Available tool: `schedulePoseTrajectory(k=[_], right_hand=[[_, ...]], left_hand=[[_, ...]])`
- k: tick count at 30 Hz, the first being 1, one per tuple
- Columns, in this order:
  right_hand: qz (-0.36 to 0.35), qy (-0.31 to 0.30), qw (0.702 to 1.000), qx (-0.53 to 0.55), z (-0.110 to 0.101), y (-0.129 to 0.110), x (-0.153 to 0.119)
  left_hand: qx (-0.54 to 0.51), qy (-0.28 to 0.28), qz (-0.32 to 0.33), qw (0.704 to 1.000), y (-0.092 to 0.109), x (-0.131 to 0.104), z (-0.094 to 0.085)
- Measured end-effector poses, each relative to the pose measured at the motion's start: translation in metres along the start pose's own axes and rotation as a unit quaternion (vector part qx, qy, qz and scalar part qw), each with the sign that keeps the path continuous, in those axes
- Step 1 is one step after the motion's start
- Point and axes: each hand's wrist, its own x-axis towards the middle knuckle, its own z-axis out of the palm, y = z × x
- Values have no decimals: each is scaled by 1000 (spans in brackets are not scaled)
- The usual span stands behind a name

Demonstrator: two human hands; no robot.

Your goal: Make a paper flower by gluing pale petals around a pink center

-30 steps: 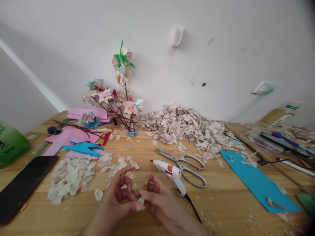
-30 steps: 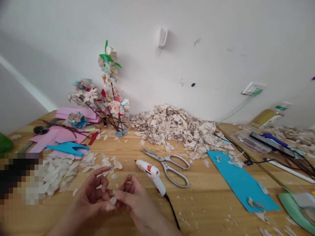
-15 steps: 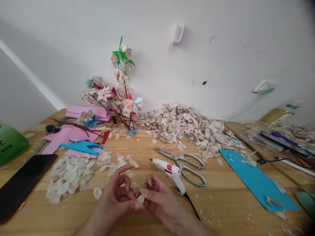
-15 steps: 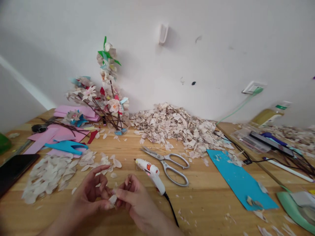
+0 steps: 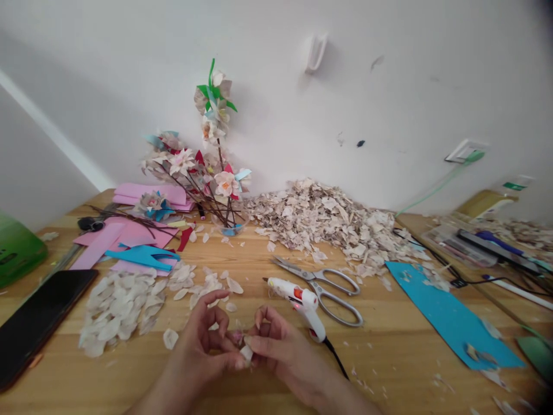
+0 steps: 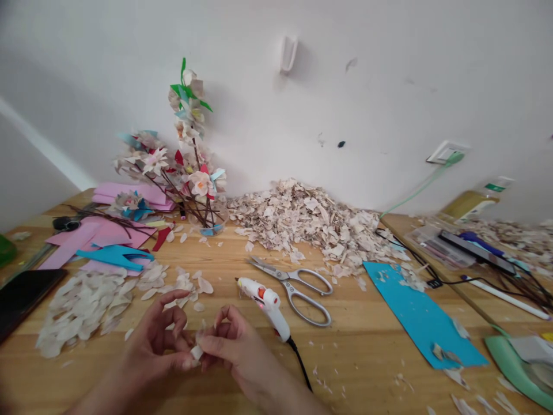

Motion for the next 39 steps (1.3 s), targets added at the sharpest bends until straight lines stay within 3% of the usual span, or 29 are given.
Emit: schedulePoseTrajectory(k=[7, 26, 33, 39], right_hand=[[35, -27, 999, 1, -2, -3, -1], [61, -63, 992, 94, -3, 0, -2], [1, -16, 997, 81, -3, 1, 1], [-62, 18, 997, 38, -3, 4, 4]], left_hand=[[9, -18, -19, 1000, 6, -1, 3], [-6, -78, 57, 995, 2, 0, -4], [-57, -56, 47, 996, 4, 4, -7], [-79, -24, -33, 996, -10, 6, -9]])
